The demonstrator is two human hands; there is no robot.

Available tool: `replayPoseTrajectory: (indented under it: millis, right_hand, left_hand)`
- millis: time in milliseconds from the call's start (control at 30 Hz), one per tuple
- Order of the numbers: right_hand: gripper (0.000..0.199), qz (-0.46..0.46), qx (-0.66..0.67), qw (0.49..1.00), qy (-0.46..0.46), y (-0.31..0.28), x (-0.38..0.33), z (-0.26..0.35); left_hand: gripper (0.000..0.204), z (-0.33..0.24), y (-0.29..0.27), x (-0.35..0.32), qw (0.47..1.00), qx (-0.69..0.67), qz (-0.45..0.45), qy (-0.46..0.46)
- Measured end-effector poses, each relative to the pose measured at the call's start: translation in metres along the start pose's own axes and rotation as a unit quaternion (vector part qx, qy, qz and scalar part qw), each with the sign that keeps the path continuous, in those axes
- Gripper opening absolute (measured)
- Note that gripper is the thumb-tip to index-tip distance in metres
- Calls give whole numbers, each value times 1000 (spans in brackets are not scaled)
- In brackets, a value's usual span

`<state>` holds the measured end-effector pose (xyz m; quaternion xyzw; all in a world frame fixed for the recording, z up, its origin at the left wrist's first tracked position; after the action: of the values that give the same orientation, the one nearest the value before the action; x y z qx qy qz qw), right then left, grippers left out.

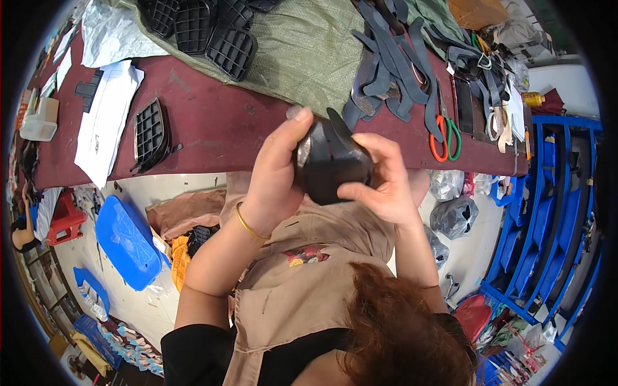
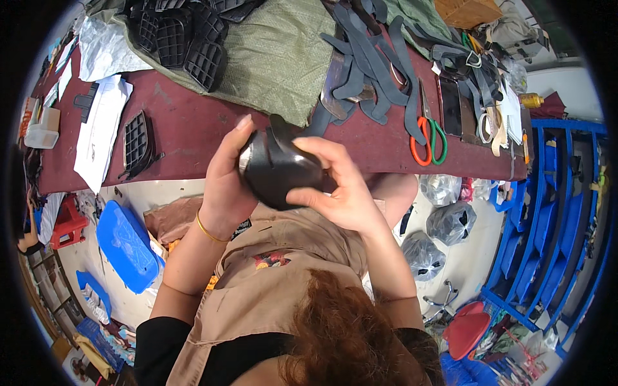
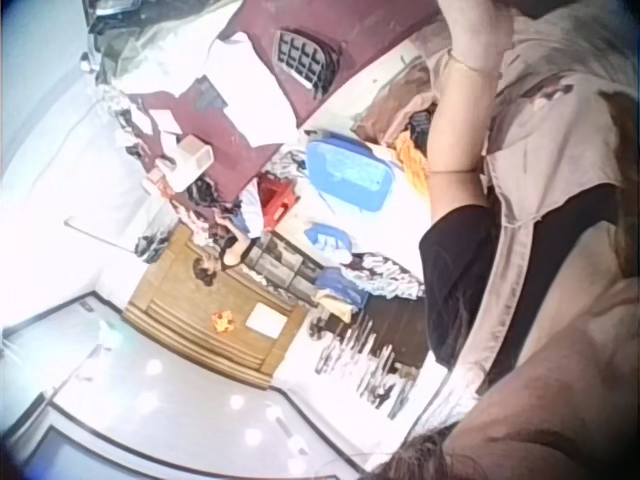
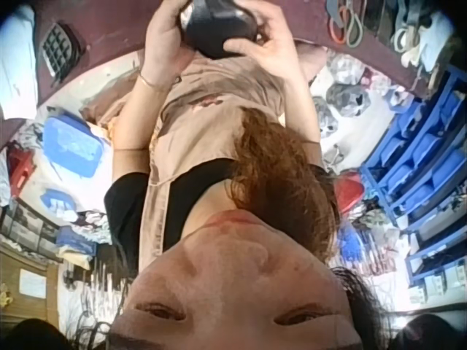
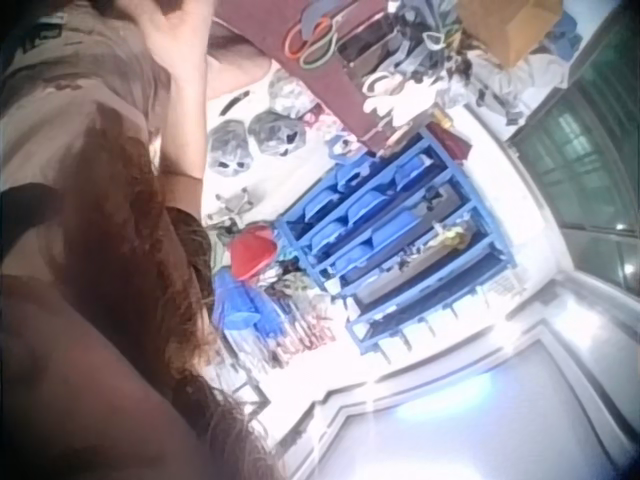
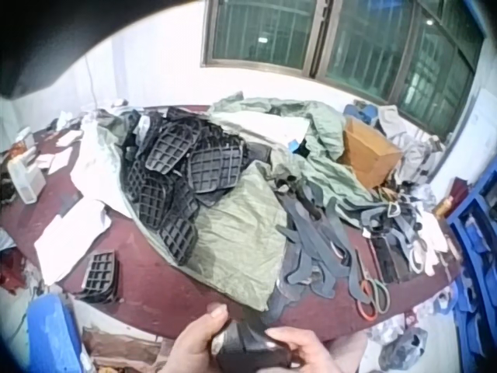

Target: The recorder is assembling and inspecting various components for shoe manufacturing, such as attaching straps and checking soles.

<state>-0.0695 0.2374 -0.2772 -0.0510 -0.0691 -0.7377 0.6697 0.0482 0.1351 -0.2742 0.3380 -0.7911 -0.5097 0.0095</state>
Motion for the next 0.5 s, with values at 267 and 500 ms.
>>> replayPoseTrajectory:
  millis: [267, 500]
  right_hand:
    - [42, -131, 67, 979, 141, 7, 36, 3]
    - [29, -89, 383, 886, 247, 20, 35, 4]
  left_hand:
    - [22, 1, 7, 0, 995, 52, 30, 82]
    - [20, -23, 5, 17, 814, 527, 10, 245]
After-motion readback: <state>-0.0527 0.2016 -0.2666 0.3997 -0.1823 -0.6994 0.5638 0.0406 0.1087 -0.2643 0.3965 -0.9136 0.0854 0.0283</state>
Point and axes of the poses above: each hand's wrist, its own x-axis towards the middle knuckle, its own y-axis out of the palm, z = x × y, the point moved 3 cm from there along x, towards the middle knuckle, and after that the axes turned 7 degrees about z, right-handed, at the moved point
